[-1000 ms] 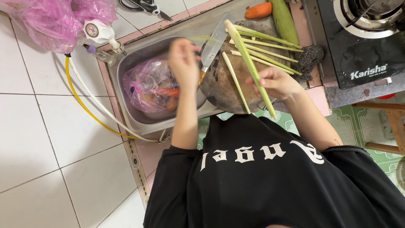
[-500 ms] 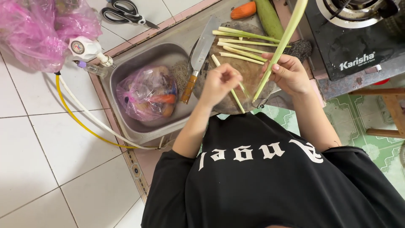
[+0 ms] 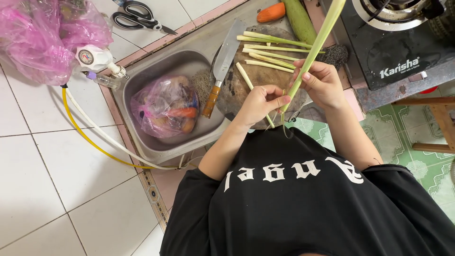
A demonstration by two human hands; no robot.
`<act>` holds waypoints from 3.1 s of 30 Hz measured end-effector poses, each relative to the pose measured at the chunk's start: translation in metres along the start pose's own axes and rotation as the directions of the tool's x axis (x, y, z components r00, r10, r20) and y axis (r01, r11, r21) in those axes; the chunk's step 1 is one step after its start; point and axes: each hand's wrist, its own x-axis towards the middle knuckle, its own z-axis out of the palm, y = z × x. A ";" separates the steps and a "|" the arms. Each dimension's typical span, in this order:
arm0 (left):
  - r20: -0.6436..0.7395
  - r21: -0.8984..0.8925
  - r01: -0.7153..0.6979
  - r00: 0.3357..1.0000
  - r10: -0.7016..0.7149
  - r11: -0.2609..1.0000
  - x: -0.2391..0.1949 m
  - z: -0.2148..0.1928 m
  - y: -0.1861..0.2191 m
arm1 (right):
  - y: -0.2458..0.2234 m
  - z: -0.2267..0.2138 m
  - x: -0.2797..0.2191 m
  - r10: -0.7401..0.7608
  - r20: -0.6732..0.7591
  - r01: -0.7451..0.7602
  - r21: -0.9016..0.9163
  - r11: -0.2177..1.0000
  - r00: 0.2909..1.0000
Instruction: Chopping stalks of lemongrass into small pieces on a wooden cutting board in a kitchen.
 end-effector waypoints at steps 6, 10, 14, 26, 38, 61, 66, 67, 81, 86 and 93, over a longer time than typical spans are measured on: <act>0.065 -0.237 0.000 0.998 0.016 0.972 0.003 -0.002 -0.014 | 0.015 -0.010 0.002 0.017 0.020 -0.020 0.136 0.991 1.000; 0.035 -0.259 -0.050 0.998 0.060 0.965 -0.002 0.006 -0.002 | 0.015 0.008 0.008 0.049 -0.015 -0.045 0.203 0.978 0.999; -0.150 0.572 -0.252 0.903 0.401 0.781 -0.011 0.014 0.026 | 0.010 0.028 0.008 0.126 -0.076 -0.126 -0.003 0.992 0.989; -0.191 0.860 -0.166 0.771 0.608 0.482 -0.003 -0.016 0.049 | 0.022 0.007 -0.009 0.304 -0.029 -0.304 -0.190 0.934 0.952; -0.488 0.834 0.020 0.491 0.721 0.551 0.082 -0.174 0.052 | 0.009 -0.042 -0.074 0.401 -0.087 -0.407 -0.058 0.912 0.912; -0.009 0.589 -0.142 0.983 0.182 0.796 0.022 0.043 0.016 | 0.005 -0.019 -0.044 0.091 -0.372 -0.065 0.081 0.995 0.924; -0.006 0.577 -0.191 0.971 0.238 0.794 0.015 0.041 0.021 | -0.002 -0.002 -0.031 0.094 -0.370 -0.087 0.035 0.996 0.924; -0.016 0.577 -0.186 0.971 0.238 0.795 0.015 0.038 0.018 | 0.004 -0.012 -0.030 0.101 -0.363 -0.094 0.037 0.995 0.926; 0.220 0.842 -0.302 0.949 0.225 0.447 -0.034 -0.056 -0.025 | -0.018 0.010 -0.025 -0.144 0.526 0.357 -0.729 -0.583 0.839; -0.105 0.595 -0.037 0.987 0.123 0.803 -0.009 -0.076 -0.051 | 0.015 -0.033 -0.045 0.127 0.160 0.186 -0.955 -0.233 0.979; -0.509 0.818 0.336 0.800 0.318 0.467 0.042 -0.053 -0.154 | 0.052 -0.059 -0.057 0.111 -0.078 -0.101 -0.972 0.214 0.991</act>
